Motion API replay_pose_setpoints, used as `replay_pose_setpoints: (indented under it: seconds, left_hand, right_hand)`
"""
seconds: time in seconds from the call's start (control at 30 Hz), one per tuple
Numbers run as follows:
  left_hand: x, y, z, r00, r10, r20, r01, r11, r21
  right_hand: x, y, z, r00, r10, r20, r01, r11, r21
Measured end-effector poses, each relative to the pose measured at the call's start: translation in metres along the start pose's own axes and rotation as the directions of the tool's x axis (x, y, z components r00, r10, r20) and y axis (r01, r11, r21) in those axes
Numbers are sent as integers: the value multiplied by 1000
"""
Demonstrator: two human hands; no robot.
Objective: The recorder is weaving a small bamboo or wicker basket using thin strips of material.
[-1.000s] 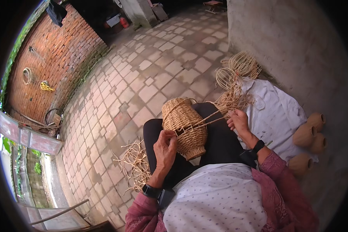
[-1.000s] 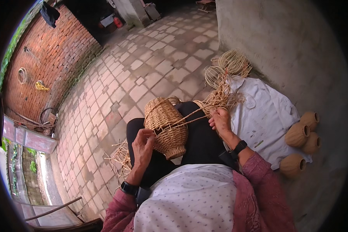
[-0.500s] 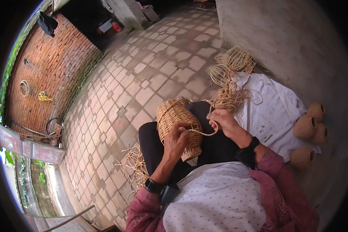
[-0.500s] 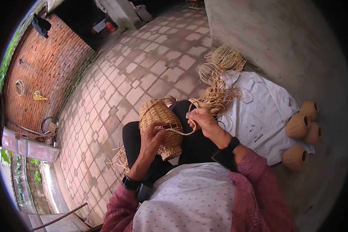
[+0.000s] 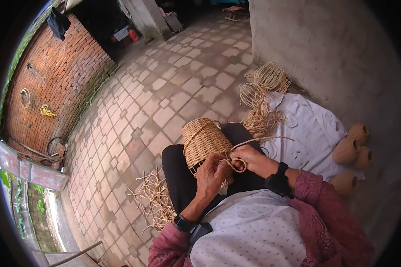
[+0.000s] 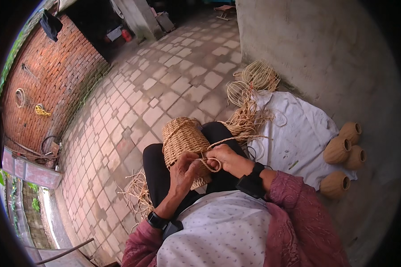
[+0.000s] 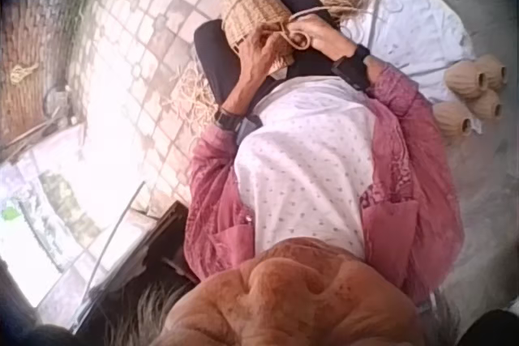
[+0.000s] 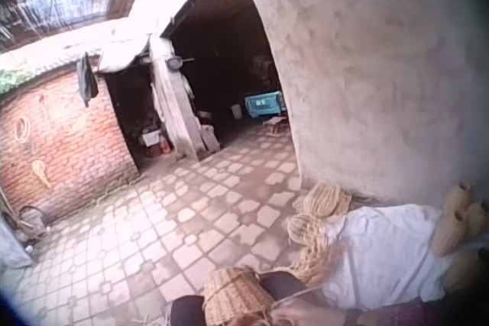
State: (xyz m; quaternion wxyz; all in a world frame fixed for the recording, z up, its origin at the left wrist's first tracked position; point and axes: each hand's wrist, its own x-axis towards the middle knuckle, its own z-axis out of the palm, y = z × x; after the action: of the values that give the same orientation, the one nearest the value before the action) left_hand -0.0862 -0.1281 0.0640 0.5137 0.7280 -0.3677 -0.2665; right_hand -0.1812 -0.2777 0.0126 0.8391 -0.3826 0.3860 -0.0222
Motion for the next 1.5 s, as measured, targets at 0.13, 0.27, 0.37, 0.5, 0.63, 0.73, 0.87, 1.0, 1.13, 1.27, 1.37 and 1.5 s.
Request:
replay_pose_setpoints:
  seconds: [0.13,0.27,0.37,0.5,0.63,0.73,0.87,1.0,1.13,1.27,1.37,1.5]
  left_hand:
    - [-2,12,2,998,22,52,-29,992,125]
    - [3,8,8,998,39,58,-52,969,240]
    - [3,0,9,997,78,20,-80,957,278]
    - [9,3,-3,999,-46,18,44,993,107]
    - [4,-6,-34,982,-184,-44,150,900,-410]
    - [-1,-17,-43,974,-219,-54,162,846,-509]
    - [-5,-27,-48,974,-218,-61,154,836,-527]
    - [-4,-24,-50,973,-218,-75,163,880,-446]
    - [-2,-9,-53,971,-239,-31,210,903,-376]
    - [-4,-2,-51,981,-64,-181,57,997,-42]
    - [0,-8,-44,967,84,-239,-70,995,65]
    - [3,6,-33,977,155,-148,-132,978,159]
  right_hand:
    - [5,4,-2,995,-93,35,95,994,-51]
    - [34,32,-13,938,-337,86,346,927,-143]
    - [38,27,-11,918,-394,49,376,826,-420]
    - [46,28,-7,923,-374,-87,318,871,-375]
    - [0,-11,23,973,-228,40,231,959,-163]
    - [-3,-15,30,970,-213,119,227,967,-117]
    - [-9,-18,18,907,-421,-25,387,855,-345]
    - [-10,-34,-42,647,-747,-154,501,569,-653]
    - [-3,-17,-46,659,-711,-245,494,655,-571]
    - [22,-6,-53,365,-929,-54,425,218,-878]
    - [29,-7,-58,194,-956,222,304,-156,-940]
    - [27,-22,-55,743,-578,-337,466,808,-359]
